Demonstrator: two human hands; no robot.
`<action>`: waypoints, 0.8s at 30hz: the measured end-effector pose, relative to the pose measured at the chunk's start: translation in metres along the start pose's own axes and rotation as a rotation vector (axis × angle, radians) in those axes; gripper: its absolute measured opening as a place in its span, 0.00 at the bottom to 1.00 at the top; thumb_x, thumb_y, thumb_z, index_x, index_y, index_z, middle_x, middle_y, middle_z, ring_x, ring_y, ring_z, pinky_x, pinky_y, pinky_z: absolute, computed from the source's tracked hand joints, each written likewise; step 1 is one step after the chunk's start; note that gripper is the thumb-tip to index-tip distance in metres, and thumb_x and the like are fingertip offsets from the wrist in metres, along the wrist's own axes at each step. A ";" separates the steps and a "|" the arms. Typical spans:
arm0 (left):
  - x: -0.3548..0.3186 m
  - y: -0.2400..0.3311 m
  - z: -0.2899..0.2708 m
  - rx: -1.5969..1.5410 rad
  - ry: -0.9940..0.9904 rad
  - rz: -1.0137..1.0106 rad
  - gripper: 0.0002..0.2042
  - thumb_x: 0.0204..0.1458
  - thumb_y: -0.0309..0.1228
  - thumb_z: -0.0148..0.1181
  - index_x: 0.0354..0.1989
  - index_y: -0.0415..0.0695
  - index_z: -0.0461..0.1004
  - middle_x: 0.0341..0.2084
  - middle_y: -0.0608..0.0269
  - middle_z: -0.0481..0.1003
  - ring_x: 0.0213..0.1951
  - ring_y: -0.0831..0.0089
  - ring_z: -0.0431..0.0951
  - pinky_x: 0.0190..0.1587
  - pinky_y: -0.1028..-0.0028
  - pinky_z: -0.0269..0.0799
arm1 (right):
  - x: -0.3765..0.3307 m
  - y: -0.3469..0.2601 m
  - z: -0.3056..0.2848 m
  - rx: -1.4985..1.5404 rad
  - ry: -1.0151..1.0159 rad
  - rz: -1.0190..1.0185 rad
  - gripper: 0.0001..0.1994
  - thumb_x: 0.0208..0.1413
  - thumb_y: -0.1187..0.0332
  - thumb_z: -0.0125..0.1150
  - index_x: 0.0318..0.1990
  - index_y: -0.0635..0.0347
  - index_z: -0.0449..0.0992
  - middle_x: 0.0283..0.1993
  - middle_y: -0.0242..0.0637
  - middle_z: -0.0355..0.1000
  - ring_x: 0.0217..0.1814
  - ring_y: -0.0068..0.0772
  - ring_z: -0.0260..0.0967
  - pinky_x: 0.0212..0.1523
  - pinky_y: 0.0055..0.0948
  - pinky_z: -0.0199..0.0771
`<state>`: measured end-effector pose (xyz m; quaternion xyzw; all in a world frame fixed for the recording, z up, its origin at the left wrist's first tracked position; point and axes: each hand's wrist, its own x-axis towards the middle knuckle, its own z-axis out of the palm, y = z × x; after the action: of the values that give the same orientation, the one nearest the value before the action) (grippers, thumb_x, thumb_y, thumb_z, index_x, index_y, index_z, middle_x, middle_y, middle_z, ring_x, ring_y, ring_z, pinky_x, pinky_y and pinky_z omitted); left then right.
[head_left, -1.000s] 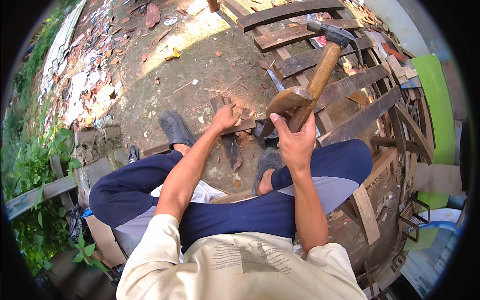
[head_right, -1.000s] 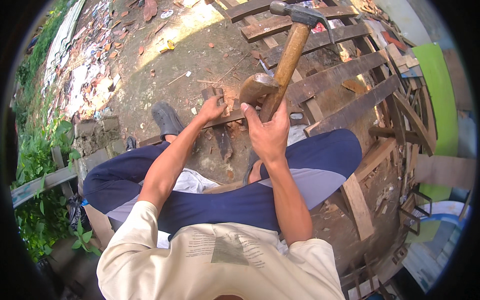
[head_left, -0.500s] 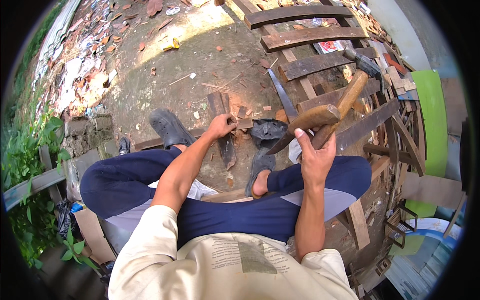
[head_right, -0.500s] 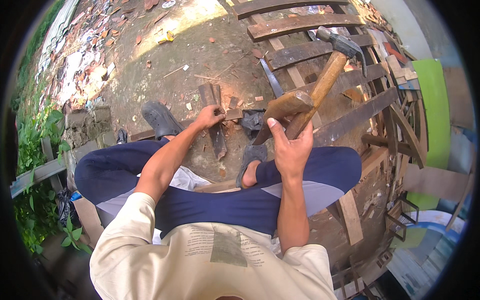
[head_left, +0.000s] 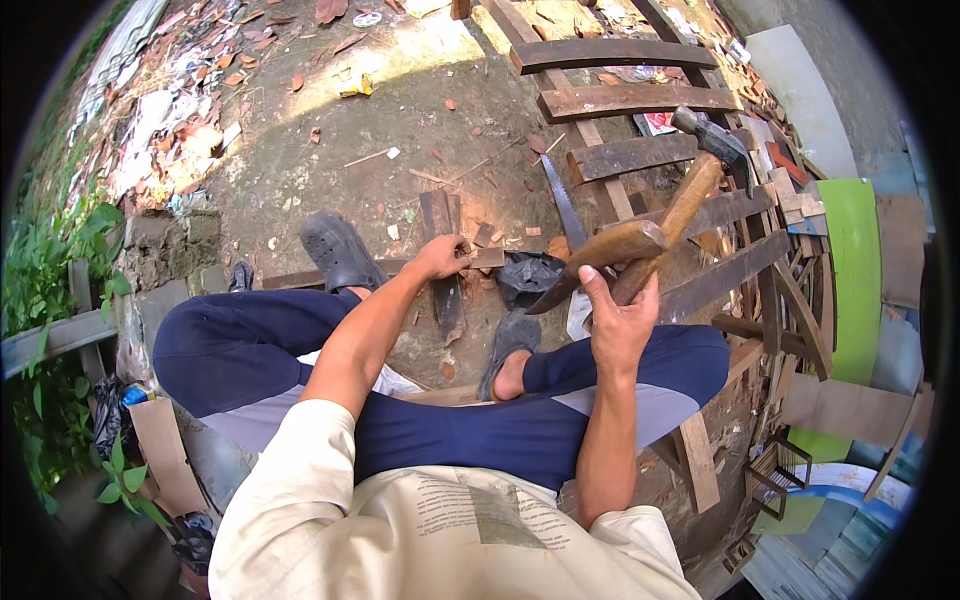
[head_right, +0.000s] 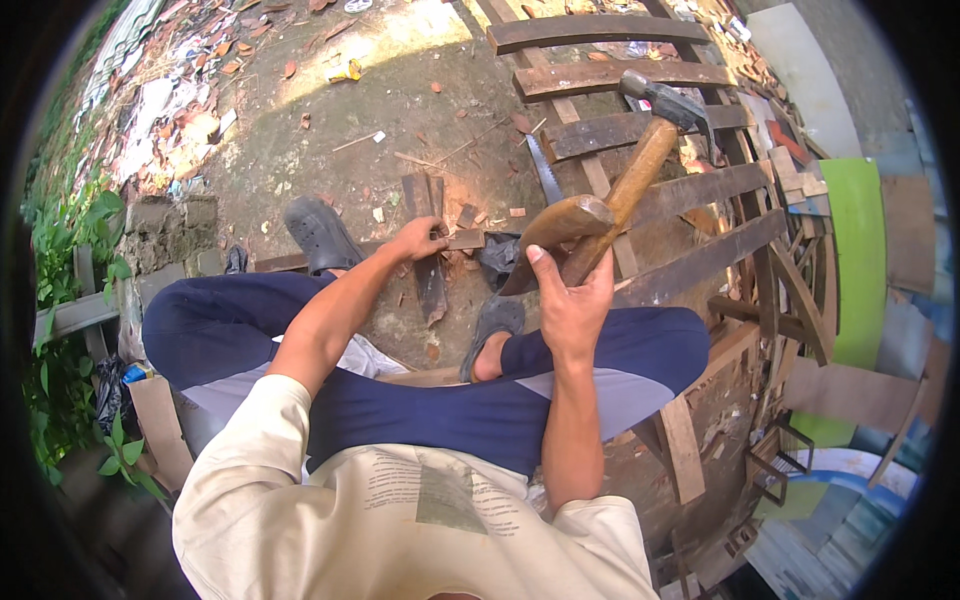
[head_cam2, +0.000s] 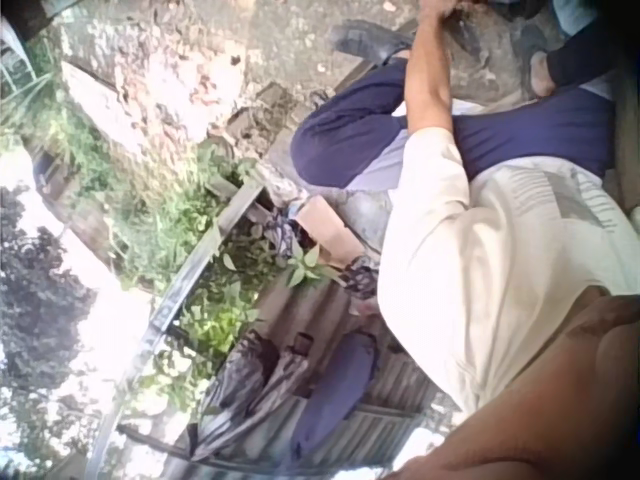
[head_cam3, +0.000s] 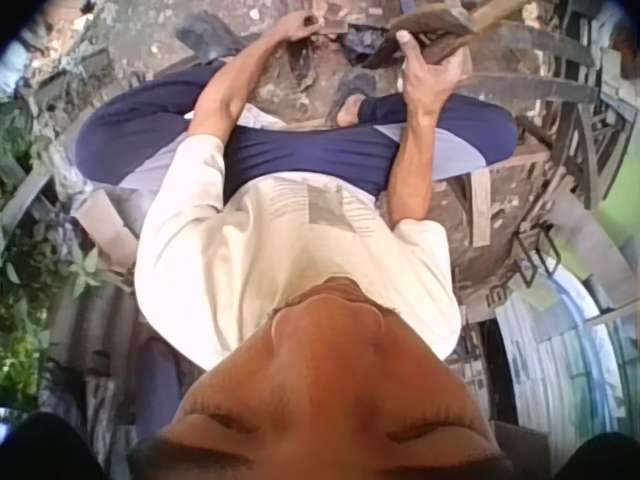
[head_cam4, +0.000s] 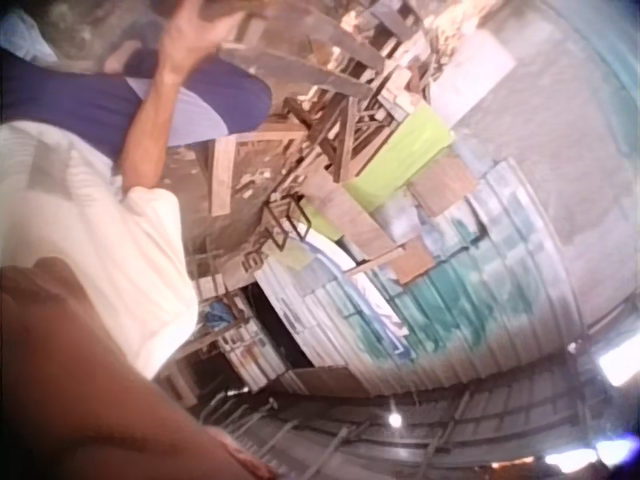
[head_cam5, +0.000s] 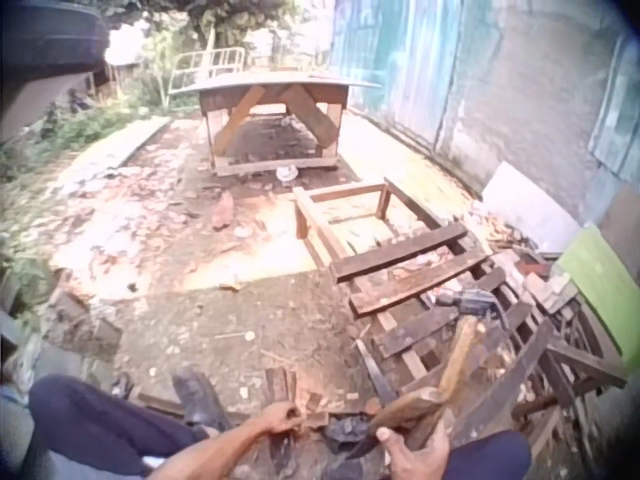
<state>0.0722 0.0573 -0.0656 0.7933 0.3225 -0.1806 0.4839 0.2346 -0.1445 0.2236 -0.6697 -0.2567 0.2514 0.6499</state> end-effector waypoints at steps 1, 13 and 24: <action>-0.006 -0.003 0.002 0.085 0.095 0.019 0.34 0.52 0.50 0.63 0.65 0.46 0.69 0.58 0.46 0.73 0.60 0.50 0.73 0.63 0.53 0.66 | -0.001 -0.001 0.000 0.010 -0.002 0.000 0.22 0.57 0.79 0.68 0.56 0.68 0.68 0.51 0.39 0.74 0.55 0.29 0.73 0.56 0.28 0.73; -0.040 -0.010 -0.001 0.477 0.029 -0.151 0.41 0.52 0.67 0.56 0.63 0.45 0.69 0.52 0.47 0.78 0.54 0.49 0.78 0.54 0.55 0.75 | -0.010 -0.039 -0.015 0.092 -0.031 0.014 0.20 0.56 0.80 0.68 0.55 0.68 0.68 0.50 0.40 0.75 0.52 0.28 0.74 0.55 0.28 0.74; -0.070 0.009 0.047 0.593 0.239 -0.238 0.43 0.43 0.60 0.71 0.62 0.44 0.67 0.57 0.54 0.70 0.61 0.53 0.70 0.58 0.52 0.71 | -0.010 -0.022 -0.032 0.073 0.053 -0.045 0.20 0.56 0.80 0.69 0.54 0.69 0.68 0.49 0.41 0.75 0.52 0.31 0.75 0.54 0.30 0.75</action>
<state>0.0288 -0.0100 -0.0401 0.8718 0.4007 -0.2275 0.1665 0.2484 -0.1746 0.2470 -0.6461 -0.2452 0.2282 0.6858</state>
